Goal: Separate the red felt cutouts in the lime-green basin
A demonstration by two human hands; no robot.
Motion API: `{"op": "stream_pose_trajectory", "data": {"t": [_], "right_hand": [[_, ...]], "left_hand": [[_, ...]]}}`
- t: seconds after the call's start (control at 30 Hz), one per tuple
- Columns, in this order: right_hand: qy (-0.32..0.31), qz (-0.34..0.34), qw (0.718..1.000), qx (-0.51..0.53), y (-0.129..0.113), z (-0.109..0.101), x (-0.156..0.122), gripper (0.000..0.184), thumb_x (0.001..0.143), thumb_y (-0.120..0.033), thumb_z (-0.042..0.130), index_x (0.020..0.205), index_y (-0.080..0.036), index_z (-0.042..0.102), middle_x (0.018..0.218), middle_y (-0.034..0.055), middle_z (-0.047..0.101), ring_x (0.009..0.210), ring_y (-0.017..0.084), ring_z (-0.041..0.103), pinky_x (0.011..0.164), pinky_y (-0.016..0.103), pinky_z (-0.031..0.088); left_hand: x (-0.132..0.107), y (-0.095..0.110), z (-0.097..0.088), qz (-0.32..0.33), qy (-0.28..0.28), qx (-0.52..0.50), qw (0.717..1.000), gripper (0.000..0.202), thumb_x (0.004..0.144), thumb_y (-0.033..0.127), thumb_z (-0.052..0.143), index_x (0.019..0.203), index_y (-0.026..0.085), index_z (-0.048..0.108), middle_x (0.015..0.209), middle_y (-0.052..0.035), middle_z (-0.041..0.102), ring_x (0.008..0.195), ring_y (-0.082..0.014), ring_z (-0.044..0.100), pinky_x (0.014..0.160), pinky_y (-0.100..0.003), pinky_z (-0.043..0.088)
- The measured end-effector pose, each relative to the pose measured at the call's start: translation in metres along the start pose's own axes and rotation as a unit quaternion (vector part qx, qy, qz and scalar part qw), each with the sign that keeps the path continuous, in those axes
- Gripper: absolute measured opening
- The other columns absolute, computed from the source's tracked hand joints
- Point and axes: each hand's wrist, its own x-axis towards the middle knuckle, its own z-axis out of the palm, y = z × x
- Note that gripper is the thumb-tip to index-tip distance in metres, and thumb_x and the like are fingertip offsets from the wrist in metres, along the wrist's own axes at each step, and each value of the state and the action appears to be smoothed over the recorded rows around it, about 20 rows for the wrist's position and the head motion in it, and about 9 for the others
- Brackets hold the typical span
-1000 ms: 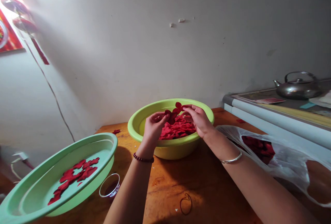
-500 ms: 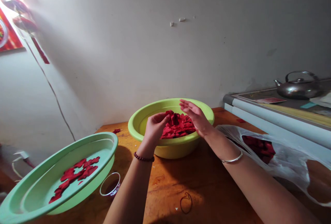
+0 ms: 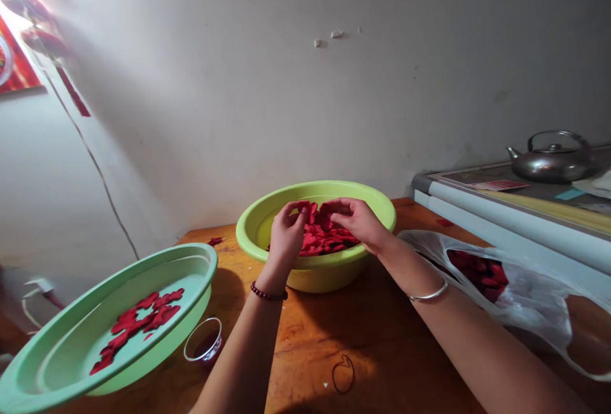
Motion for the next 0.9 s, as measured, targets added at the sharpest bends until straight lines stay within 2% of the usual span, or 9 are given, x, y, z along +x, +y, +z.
{"op": "stream_pose_trajectory", "data": {"t": [0.17,0.27,0.33,0.47,0.57,0.7,0.9], "right_hand": [[0.03,0.016,0.999,0.04,0.004,-0.001,0.001,0.026,0.06,-0.022,0.079,0.084,-0.019,0.071,0.088,0.0044,0.075,0.082,0.018,0.07,0.085,0.038,0.057],[0.035,0.009,0.998,0.053,0.004,0.0,0.001,0.029,0.058,-0.025,0.082,0.084,-0.019,0.071,0.087,0.0052,0.075,0.085,0.02,0.07,0.089,0.041,0.056],[0.037,0.01,0.998,0.059,0.003,0.0,0.0,0.029,0.058,-0.025,0.083,0.084,-0.019,0.071,0.085,0.0047,0.075,0.085,0.02,0.071,0.09,0.041,0.056],[0.0,0.021,0.999,0.046,-0.004,0.001,-0.003,0.029,0.058,-0.026,0.082,0.084,-0.02,0.072,0.083,0.0043,0.075,0.08,0.02,0.071,0.083,0.039,0.058],[-0.028,0.015,0.999,0.028,-0.007,0.001,-0.005,0.031,0.057,-0.029,0.083,0.084,-0.019,0.073,0.083,0.0047,0.075,0.08,0.019,0.07,0.082,0.037,0.057],[-0.034,0.006,0.999,0.005,-0.005,0.001,-0.004,0.036,0.055,-0.035,0.085,0.083,-0.017,0.074,0.083,0.0062,0.075,0.079,0.019,0.07,0.08,0.037,0.057],[-0.017,0.008,1.0,0.013,-0.001,0.001,-0.002,0.036,0.055,-0.038,0.085,0.083,-0.018,0.074,0.083,0.0052,0.075,0.077,0.018,0.07,0.078,0.035,0.057]], "left_hand": [[0.002,-0.002,0.0,-0.013,0.075,-0.012,0.997,0.023,0.078,0.016,0.064,0.1,0.019,0.06,0.089,-0.0067,0.074,0.08,-0.0175,0.07,0.07,-0.027,0.054],[0.004,-0.004,-0.001,0.015,0.108,0.007,0.994,0.021,0.077,0.015,0.065,0.097,0.019,0.062,0.107,-0.0106,0.071,0.097,-0.0194,0.067,0.082,-0.03,0.053],[0.004,-0.005,-0.001,0.035,0.077,0.026,0.996,0.014,0.077,0.023,0.069,0.09,0.018,0.065,0.102,-0.0111,0.072,0.098,-0.0204,0.067,0.082,-0.03,0.052],[0.003,-0.009,-0.002,0.03,-0.036,0.039,0.998,0.024,0.065,0.032,0.08,0.078,0.016,0.067,0.079,-0.009,0.073,0.075,-0.0201,0.069,0.067,-0.028,0.053],[0.002,-0.013,-0.002,0.026,-0.054,0.028,0.998,0.021,0.067,0.033,0.078,0.073,0.014,0.069,0.072,-0.0088,0.073,0.067,-0.0188,0.069,0.066,-0.028,0.053],[0.002,-0.012,-0.003,0.025,-0.085,0.0,0.996,0.017,0.069,0.03,0.075,0.072,0.013,0.072,0.068,-0.008,0.074,0.065,-0.018,0.068,0.066,-0.028,0.052],[0.002,-0.01,-0.004,0.025,-0.096,-0.024,0.995,0.019,0.069,0.027,0.073,0.08,0.012,0.075,0.072,-0.0073,0.075,0.072,-0.019,0.069,0.076,-0.031,0.053]]}}
